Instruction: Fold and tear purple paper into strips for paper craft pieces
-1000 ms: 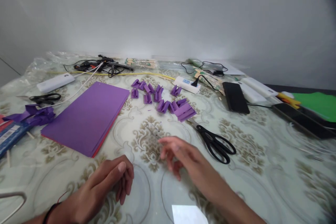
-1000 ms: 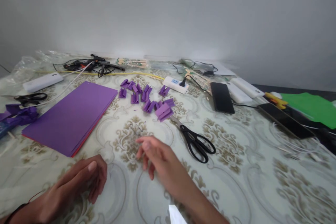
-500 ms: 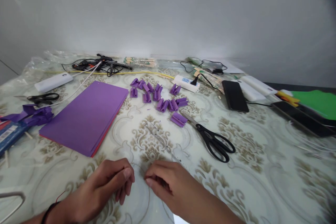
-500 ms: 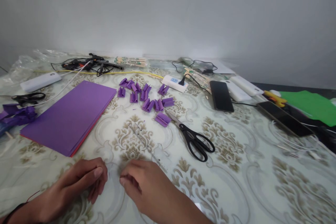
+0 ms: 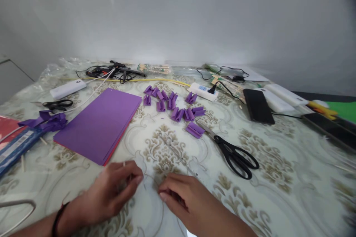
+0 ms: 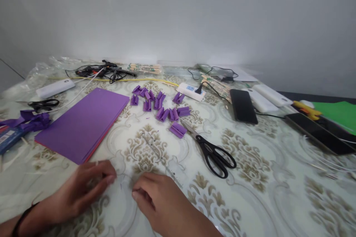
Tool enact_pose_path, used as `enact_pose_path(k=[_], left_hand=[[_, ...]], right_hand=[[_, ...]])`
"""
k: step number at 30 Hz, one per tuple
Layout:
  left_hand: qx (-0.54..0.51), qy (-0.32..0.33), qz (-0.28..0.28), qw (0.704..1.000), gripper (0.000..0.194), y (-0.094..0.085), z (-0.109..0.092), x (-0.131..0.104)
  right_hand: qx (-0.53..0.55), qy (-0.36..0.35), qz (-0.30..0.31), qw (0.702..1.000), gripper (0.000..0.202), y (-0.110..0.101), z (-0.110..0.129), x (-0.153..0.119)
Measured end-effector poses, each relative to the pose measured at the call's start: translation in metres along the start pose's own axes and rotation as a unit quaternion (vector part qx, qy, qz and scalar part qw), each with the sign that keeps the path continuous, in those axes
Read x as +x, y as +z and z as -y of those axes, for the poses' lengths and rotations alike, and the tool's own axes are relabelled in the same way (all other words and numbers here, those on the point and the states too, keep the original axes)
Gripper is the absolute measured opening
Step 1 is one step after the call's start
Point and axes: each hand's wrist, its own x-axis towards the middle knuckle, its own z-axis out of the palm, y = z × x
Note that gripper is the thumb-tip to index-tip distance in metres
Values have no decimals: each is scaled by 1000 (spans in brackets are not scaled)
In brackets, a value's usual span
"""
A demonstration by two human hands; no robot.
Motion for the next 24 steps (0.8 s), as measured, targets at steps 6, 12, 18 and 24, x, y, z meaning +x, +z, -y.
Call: enact_pose_path(k=[6,12,18,24], left_hand=[[312,-26,-208,927,32,-26,47,18],[391,-137,-176,893,55,-26,75,23],[396,-150,-158,892,51,-25,70,22],[392,-151,-154,894,47,-27,67,23]], right_hand=[[-8,-5,10,1000,19,3,-4,-2],[-47,-26,20,998,21,8,-11,-2],[-49,-43,24,998,22,12,-20,-2],[-49,-39,27,998,23,14,-21,-2]])
